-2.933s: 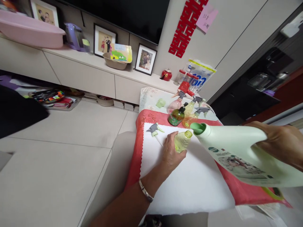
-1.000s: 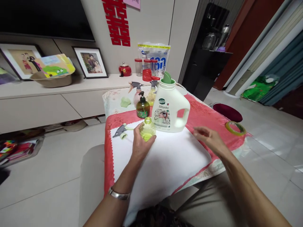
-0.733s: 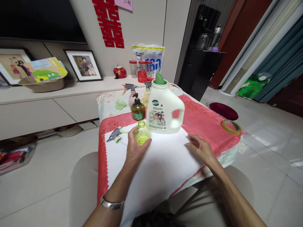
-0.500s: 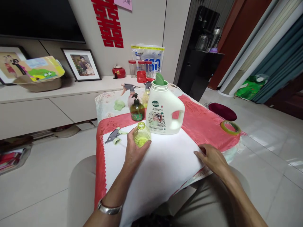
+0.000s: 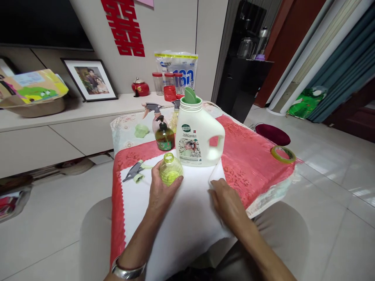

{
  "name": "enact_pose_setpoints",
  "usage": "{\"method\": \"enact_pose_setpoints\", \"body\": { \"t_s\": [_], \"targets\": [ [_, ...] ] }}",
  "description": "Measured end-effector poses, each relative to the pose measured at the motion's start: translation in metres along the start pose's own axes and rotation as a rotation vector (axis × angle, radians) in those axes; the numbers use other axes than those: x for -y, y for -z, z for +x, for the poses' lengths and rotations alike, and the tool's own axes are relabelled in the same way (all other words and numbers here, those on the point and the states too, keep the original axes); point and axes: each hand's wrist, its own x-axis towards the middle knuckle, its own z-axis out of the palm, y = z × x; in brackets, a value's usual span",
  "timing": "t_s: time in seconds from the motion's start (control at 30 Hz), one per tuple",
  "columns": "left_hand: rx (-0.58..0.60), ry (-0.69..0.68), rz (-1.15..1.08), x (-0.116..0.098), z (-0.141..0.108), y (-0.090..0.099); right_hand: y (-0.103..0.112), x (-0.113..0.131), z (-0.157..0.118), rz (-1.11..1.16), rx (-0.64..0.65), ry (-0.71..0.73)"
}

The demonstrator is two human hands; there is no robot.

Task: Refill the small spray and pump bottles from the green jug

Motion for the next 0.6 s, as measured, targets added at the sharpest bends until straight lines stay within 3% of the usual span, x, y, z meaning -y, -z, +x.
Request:
{"method": "enact_pose_setpoints", "body": {
  "t_s": [0.13,0.23,0.37,0.5,0.6],
  "targets": [
    [0.003,-0.005,-0.003,0.0,0.0,0.0,-0.015,0.02,0.005,-0.009,0.004,0.008],
    [0.004,0.004,-0.007,0.0,0.0,0.001,-0.009,0.01,0.001,0.049,-0.012,0.07],
    [0.005,0.011,-0.022,0.0,0.0,0.001,0.008,-0.033,-0.013,0.129,-0.118,0.093],
    [0.016,0.002,-0.026,-0.002,-0.001,0.0,0.019,-0.085,-0.028,0.057,-0.272,-0.072],
    [0.013,0.005,0.017,-0.005,-0.002,0.0,0.021,-0.104,-0.03,-0.011,-0.325,-0.131]
  ]
}}
